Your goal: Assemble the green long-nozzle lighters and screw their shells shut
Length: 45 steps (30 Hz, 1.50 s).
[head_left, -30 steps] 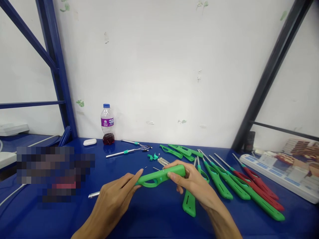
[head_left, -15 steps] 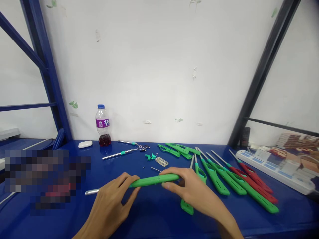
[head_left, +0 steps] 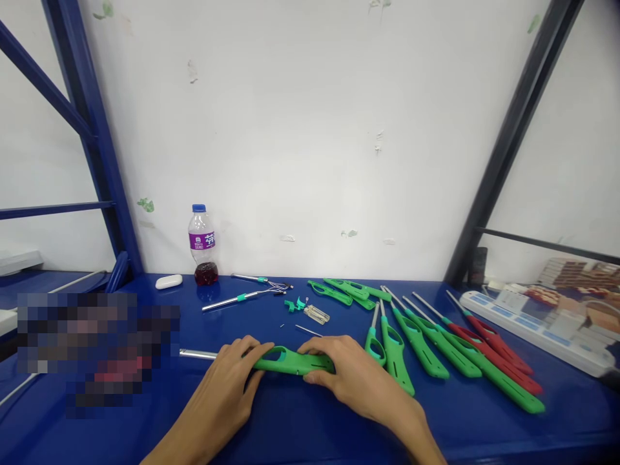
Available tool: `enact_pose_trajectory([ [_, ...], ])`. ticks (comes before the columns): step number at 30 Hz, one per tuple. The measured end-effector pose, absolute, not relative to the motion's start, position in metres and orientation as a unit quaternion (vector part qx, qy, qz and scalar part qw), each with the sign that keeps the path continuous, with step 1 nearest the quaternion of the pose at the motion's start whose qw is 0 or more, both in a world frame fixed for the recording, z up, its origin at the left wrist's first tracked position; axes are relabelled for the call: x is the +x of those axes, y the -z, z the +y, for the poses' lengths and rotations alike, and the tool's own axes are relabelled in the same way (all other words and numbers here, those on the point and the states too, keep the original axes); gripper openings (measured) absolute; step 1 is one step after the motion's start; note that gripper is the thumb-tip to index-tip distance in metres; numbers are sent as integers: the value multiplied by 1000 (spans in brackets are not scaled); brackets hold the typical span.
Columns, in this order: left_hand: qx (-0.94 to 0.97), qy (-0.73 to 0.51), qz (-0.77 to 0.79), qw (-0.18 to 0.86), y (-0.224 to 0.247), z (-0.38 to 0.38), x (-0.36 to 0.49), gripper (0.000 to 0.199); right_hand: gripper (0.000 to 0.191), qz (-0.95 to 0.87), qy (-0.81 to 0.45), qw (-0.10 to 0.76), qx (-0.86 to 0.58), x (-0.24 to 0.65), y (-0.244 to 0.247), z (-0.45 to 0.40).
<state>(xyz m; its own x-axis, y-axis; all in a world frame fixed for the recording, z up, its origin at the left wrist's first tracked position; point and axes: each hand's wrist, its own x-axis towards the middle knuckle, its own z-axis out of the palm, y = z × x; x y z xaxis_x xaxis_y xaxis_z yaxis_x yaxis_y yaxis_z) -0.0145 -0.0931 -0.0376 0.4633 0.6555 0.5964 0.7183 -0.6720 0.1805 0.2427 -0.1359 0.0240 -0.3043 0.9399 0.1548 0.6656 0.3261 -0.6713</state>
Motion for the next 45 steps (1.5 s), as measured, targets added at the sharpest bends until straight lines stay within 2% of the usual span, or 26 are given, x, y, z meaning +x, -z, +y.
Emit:
enact_pose_trajectory([
  [6,-846,332,-413,60,51,-92,-16,43,35,-767,-227,255,-543,238,-23,-132],
  [18,-849,314,-415,90,46,-95,-14,44,30,-783,-207,255,-528,237,-25,-130],
  [22,-843,307,-417,148,50,-98,-14,59,24,-783,-192,292,-514,241,-27,-130],
  [24,-842,290,-422,171,52,-99,-14,67,28,-781,-180,307,-513,246,-31,-131],
  [27,-838,274,-431,191,56,-100,-16,68,37,-778,-154,306,-527,258,-34,-131],
  [34,-877,262,-387,112,46,-106,-13,60,39,-756,-75,310,-572,283,-24,-115],
  [38,-884,294,-358,59,47,-101,-7,47,32,-758,-77,293,-578,284,-23,-113],
  [42,-888,319,-330,24,46,-92,-6,33,26,-769,-149,295,-547,279,-31,-123],
  [45,-882,350,-310,54,37,-90,-6,30,37,-781,-241,269,-510,275,-38,-133],
])
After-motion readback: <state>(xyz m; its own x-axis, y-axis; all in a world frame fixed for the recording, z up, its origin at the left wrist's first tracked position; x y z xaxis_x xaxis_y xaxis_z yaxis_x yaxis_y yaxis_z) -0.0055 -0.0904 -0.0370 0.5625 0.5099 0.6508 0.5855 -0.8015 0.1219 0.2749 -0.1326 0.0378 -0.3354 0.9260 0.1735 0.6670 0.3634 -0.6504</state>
